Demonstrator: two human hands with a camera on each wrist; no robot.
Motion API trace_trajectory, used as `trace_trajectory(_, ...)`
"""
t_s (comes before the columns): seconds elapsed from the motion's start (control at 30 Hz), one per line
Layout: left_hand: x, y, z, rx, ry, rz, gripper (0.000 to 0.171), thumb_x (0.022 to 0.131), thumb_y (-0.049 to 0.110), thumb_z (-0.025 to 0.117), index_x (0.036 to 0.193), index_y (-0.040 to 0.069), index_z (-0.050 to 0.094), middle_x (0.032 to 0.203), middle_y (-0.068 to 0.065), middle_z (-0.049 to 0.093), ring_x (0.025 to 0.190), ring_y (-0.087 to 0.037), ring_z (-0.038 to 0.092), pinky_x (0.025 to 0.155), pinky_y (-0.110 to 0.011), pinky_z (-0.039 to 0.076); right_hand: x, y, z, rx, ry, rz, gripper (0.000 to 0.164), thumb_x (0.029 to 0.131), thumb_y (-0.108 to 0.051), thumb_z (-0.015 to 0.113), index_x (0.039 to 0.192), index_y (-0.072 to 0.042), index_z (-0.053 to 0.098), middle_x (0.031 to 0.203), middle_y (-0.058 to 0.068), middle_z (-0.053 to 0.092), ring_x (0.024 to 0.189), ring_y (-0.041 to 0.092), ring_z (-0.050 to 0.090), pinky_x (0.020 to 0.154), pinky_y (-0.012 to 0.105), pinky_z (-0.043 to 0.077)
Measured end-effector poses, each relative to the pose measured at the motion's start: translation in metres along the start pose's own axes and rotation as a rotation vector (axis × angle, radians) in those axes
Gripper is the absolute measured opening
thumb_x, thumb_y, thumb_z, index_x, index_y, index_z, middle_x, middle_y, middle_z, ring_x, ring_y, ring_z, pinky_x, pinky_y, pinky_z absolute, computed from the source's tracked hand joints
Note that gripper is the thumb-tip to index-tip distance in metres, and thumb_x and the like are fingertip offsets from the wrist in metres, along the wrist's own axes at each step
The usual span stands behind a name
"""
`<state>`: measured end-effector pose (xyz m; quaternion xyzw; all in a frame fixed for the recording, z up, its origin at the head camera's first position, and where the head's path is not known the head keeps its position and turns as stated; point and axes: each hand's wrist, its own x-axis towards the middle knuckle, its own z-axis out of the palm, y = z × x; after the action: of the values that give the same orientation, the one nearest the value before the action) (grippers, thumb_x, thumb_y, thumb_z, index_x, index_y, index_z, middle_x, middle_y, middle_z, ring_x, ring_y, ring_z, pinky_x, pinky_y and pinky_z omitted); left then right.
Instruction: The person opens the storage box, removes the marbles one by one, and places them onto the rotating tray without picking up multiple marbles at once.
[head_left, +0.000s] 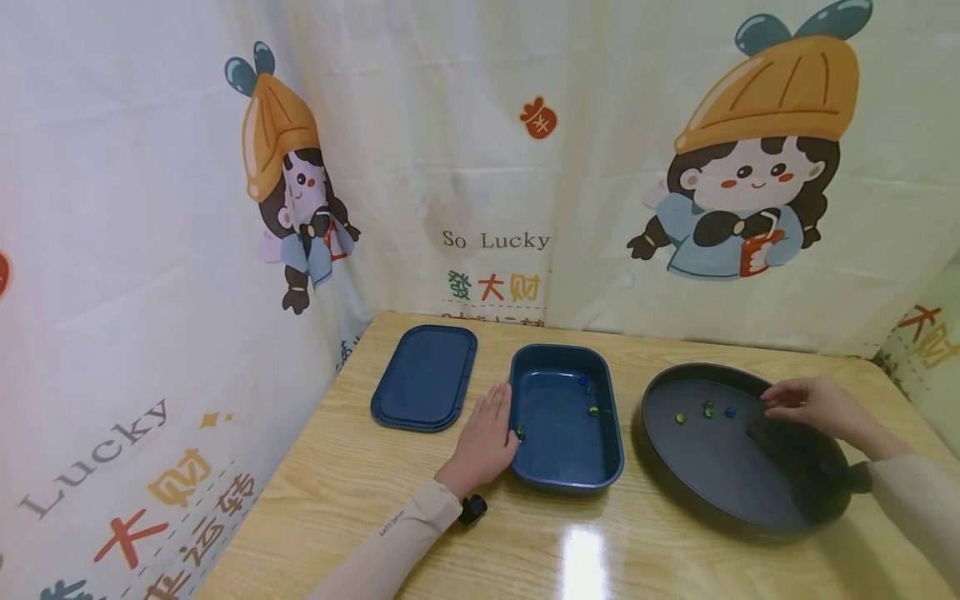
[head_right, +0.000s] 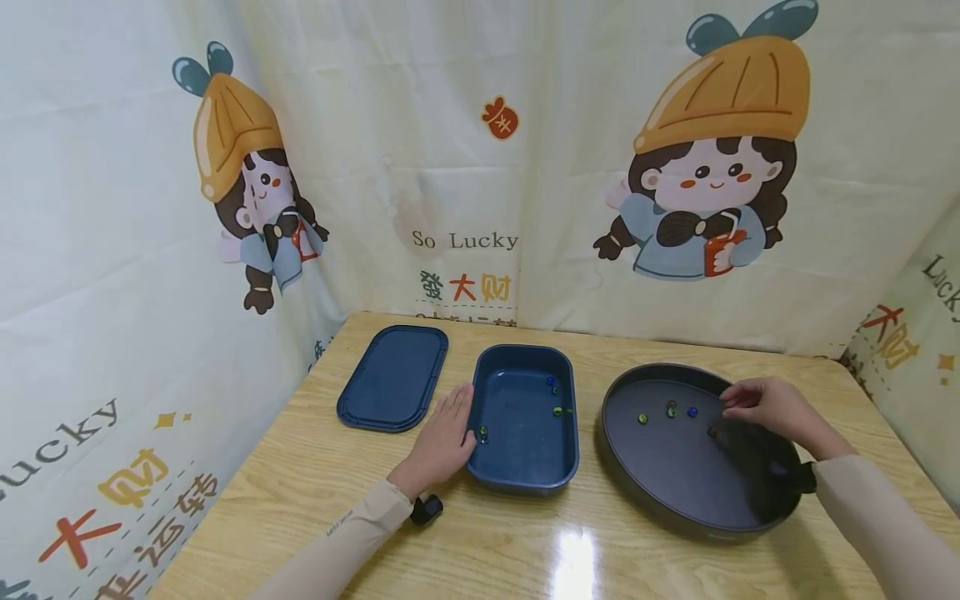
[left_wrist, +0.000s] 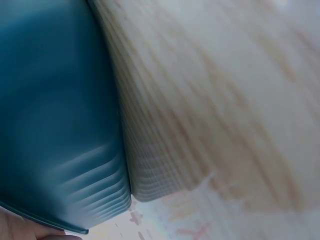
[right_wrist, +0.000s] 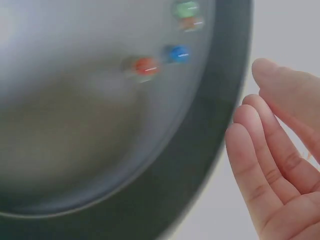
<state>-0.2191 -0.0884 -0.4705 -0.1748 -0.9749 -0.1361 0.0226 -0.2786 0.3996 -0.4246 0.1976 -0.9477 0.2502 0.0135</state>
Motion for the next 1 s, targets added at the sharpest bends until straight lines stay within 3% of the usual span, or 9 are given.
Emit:
trace_trajectory(0.17,0.001,0.000,-0.001,0.010,0.004,0.000,0.064,0.096,0.023,0.040,0.150,0.000,0.014,0.157,-0.014,0.018,0.147,-0.027,0.016,0.119,-0.043,0.016,0.006,-0.014,-0.013,0.011,0.059,-0.023,0.023,0.076,-0.012,0.076,0.090,0.005,0.069,0.072,-0.016,0.067,0.066,-0.015,0.054,0.053,0.016,0.047)
trace_trajectory(0.43,0.000,0.000,-0.001,0.002,-0.001,-0.003,0.065,0.096,0.024,0.040,0.150,0.000,0.013,0.157,-0.014,0.017,0.147,-0.027,0.015,0.119,-0.043,0.016,0.020,-0.050,-0.026,0.085,0.075,-0.027,0.020,0.079,-0.010,0.073,0.093,0.004,0.069,0.077,-0.025,0.063,0.069,-0.013,0.057,0.055,0.013,0.048)
trace_trajectory(0.67,0.000,-0.001,0.002,-0.001,0.016,0.003,0.064,0.095,0.022,0.040,0.150,0.000,0.014,0.157,-0.015,0.019,0.146,-0.028,0.016,0.119,-0.043,0.017,0.035,-0.086,-0.027,0.082,0.064,-0.054,0.022,0.078,-0.013,0.075,0.095,0.001,0.070,0.080,-0.004,0.071,0.070,-0.011,0.058,0.057,0.012,0.049)
trace_trajectory(1.0,0.000,-0.002,0.003,-0.014,0.013,-0.001,0.065,0.096,0.022,0.040,0.150,0.000,0.013,0.157,-0.014,0.017,0.147,-0.028,0.015,0.119,-0.043,0.016,0.063,-0.125,-0.012,0.148,0.014,-0.136,0.018,0.082,-0.010,0.071,0.097,-0.001,0.071,0.087,0.010,0.072,0.071,-0.006,0.062,0.061,0.014,0.051)
